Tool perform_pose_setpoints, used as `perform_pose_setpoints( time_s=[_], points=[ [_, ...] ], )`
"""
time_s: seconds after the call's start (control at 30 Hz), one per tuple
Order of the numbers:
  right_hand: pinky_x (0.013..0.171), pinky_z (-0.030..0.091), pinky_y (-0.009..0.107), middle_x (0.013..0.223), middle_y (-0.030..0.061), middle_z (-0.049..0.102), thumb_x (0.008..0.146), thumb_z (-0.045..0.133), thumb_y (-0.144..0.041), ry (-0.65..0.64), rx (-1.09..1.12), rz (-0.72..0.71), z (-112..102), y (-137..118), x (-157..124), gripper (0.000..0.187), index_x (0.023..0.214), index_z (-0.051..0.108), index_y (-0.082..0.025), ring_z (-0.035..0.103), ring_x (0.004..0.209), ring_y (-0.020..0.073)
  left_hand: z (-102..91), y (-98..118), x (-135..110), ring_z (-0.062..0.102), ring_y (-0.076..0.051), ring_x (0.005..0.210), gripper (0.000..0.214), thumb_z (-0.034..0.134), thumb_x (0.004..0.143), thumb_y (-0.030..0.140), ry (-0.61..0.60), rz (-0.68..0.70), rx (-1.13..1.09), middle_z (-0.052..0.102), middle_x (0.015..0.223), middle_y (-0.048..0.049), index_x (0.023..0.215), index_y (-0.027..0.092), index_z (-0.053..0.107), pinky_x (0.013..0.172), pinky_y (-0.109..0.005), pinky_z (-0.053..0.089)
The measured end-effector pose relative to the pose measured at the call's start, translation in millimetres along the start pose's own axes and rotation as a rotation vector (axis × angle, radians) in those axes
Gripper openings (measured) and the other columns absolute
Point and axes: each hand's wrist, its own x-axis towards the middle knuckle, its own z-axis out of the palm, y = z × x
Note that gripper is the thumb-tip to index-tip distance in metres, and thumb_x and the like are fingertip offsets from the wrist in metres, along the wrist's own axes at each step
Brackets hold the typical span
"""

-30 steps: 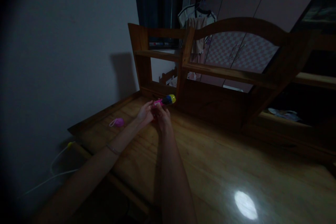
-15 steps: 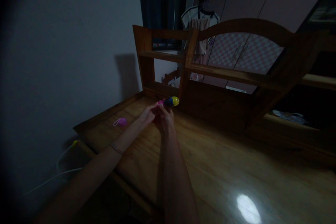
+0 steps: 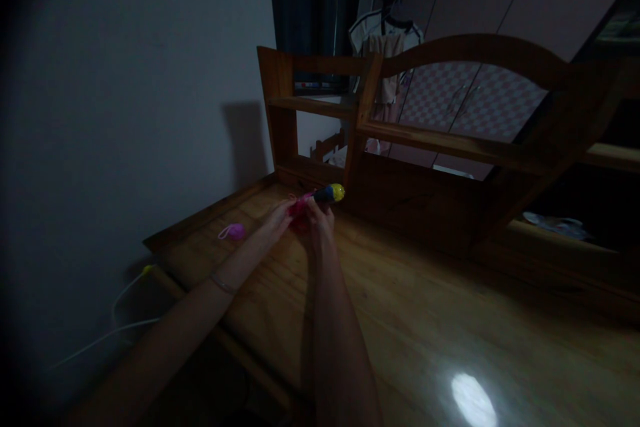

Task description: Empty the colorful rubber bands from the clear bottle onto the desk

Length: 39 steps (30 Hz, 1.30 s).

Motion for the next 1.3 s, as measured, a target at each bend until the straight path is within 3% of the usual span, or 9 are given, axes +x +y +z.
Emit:
perform_pose_setpoints(
  time_s=[0.17,0.4,0.57,0.77,0.93,1.07,1.3],
  points=[
    [0.072,0.055,0.029,0.081,-0.0001,0.069,0.071,0.075,-0.021,0.026,-0.022,0.03,0.0,-1.1,-1.2,0.028,0.097,0.064,-0.021,0.066,0.076,0.0138,-3.1,1.9,3.3,0.058,-0.013,0.064,0.011,0.062,0.073,0.026,0.085,0.086,0.137,0.066,0.072,-0.0016,0.076,0.016,0.067,0.065,-0.024,0.045],
    [0.078,0.054,0.026,0.092,0.002,0.071,0.07,0.073,-0.017,0.018,-0.01,0.007,-4.9,0.4,6.2,0.031,0.1,0.063,-0.018,0.067,0.081,0.0125,-7.6,10.7,0.3,0.062,-0.019,0.069,0.035,0.056,0.079,0.046,0.121,0.225,0.425,0.07,0.074,-0.0072,0.077,0.015,0.073,0.067,-0.028,0.045],
    [0.077,0.054,0.026,0.093,0.0019,0.071,0.071,0.074,-0.019,0.02,0.0,0.015,-5.8,0.7,5.9,0.03,0.1,0.064,-0.019,0.067,0.081,0.0128,-5.3,13.0,-0.7,0.062,-0.018,0.077,0.015,0.074,0.064,0.029,0.154,0.305,0.456,0.069,0.076,-0.0048,0.071,0.016,0.071,0.074,-0.028,0.045],
    [0.089,0.052,0.029,0.091,0.0035,0.072,0.071,0.076,-0.022,-0.067,0.046,0.011,-5.3,-0.3,4.5,0.022,0.091,0.067,-0.016,0.068,0.092,0.0151,5.6,12.4,-7.8,0.064,-0.019,0.077,0.023,0.07,0.07,0.036,0.044,0.183,0.284,0.07,0.079,-0.007,0.079,0.015,0.071,0.074,-0.031,0.048],
    [0.091,0.051,0.029,0.097,0.0038,0.073,0.072,0.075,-0.02,-0.126,0.034,0.065,-3.6,-1.5,0.1,0.023,0.094,0.068,-0.017,0.067,0.095,0.0147,15.8,26.1,-15.2,0.065,-0.025,0.092,0.041,0.055,0.083,0.051,-0.034,0.022,0.072,0.071,0.079,-0.0096,0.09,0.015,0.072,0.084,-0.037,0.049],
    [0.092,0.05,0.029,0.093,0.0026,0.072,0.071,0.076,-0.02,-0.198,0.032,0.124,-7.1,0.9,1.4,0.021,0.091,0.068,-0.017,0.067,0.092,0.014,19.2,33.3,-19.2,0.065,-0.024,0.093,0.053,0.051,0.085,0.06,-0.162,-0.12,-0.053,0.072,0.09,-0.0115,0.094,0.012,0.072,0.084,-0.033,0.049],
    [0.09,0.049,0.026,0.091,0.0013,0.071,0.07,0.075,-0.015,-0.281,0.03,0.125,-5.6,0.1,-2.4,0.02,0.089,0.069,-0.017,0.065,0.09,0.013,20.9,32.5,-25.1,0.064,-0.018,0.089,0.043,0.06,0.084,0.049,-0.317,-0.182,-0.124,0.068,0.102,-0.0083,0.11,0.015,0.065,0.078,-0.027,0.05]
  ],
)
